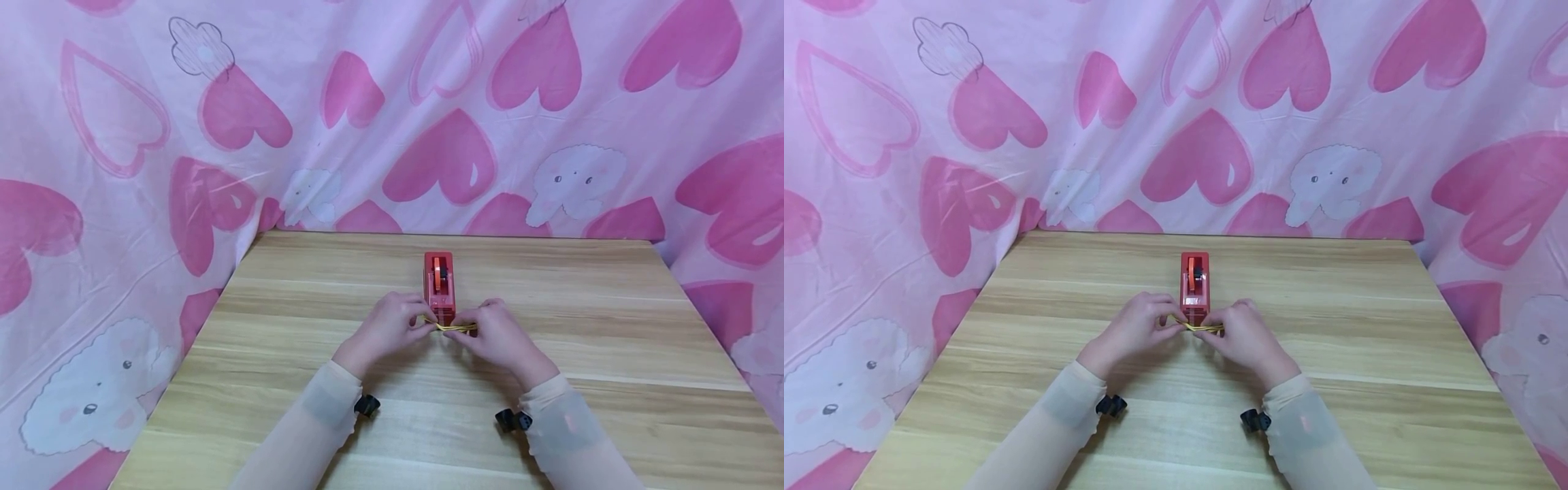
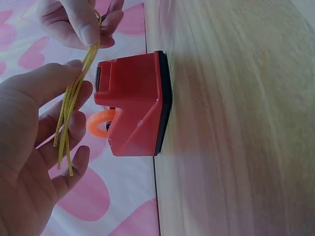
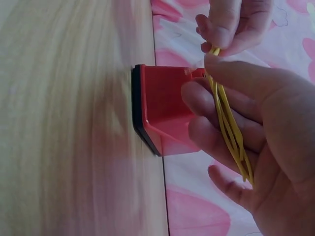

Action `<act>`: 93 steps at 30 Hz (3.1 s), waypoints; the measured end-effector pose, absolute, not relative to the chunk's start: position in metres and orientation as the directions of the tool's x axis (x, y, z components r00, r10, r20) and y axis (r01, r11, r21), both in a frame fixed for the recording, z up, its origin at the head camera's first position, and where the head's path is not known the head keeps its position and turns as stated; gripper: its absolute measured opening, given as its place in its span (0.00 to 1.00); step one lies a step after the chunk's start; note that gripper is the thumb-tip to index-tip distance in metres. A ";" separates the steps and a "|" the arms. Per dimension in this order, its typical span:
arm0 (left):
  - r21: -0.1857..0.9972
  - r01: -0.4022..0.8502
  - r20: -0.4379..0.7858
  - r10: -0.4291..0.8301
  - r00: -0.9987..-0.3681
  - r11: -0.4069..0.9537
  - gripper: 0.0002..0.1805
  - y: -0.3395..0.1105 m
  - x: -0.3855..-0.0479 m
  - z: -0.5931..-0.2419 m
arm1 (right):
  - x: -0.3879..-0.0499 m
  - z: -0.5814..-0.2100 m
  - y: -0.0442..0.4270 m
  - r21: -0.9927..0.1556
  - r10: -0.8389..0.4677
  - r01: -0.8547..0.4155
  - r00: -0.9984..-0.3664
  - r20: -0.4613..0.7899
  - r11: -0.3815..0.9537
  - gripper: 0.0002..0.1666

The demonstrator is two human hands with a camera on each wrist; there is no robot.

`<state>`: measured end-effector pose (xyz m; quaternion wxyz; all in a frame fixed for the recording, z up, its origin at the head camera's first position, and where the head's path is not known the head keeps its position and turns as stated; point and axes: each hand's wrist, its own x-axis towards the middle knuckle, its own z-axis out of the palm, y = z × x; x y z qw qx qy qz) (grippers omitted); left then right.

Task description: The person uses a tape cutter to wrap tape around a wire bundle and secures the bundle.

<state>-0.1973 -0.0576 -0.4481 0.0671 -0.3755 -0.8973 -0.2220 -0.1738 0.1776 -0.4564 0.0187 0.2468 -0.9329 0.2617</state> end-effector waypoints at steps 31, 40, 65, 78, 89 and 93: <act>0.352 0.657 0.299 0.586 -0.754 0.666 0.01 -0.052 -0.195 -0.447 | -0.163 -0.447 0.165 -0.368 -0.346 -0.401 -0.915 0.209 0.839 0.08; 0.304 0.692 0.361 0.593 -0.720 0.655 0.02 -0.053 -0.193 -0.447 | -0.164 -0.443 0.169 -0.569 -0.265 -0.219 -0.964 0.002 0.793 0.05; 0.259 0.726 0.427 0.598 -0.678 0.637 0.02 -0.053 -0.190 -0.454 | -0.169 -0.449 0.172 -0.904 -0.285 0.110 -0.927 -0.243 0.414 0.13; 0.353 0.627 0.322 0.539 -0.778 0.694 0.04 -0.051 -0.189 -0.449 | -0.166 -0.451 0.172 -0.882 -0.210 0.072 -0.959 -0.189 0.465 0.10; 0.494 0.470 0.109 0.484 -0.868 0.732 0.04 -0.054 -0.190 -0.450 | -0.165 -0.450 0.170 -0.884 -0.206 0.039 -0.967 -0.151 0.467 0.11; 0.582 0.413 0.073 0.460 -0.885 0.701 0.04 -0.054 -0.192 -0.451 | -0.165 -0.451 0.170 -0.884 -0.200 0.023 -0.971 -0.131 0.466 0.11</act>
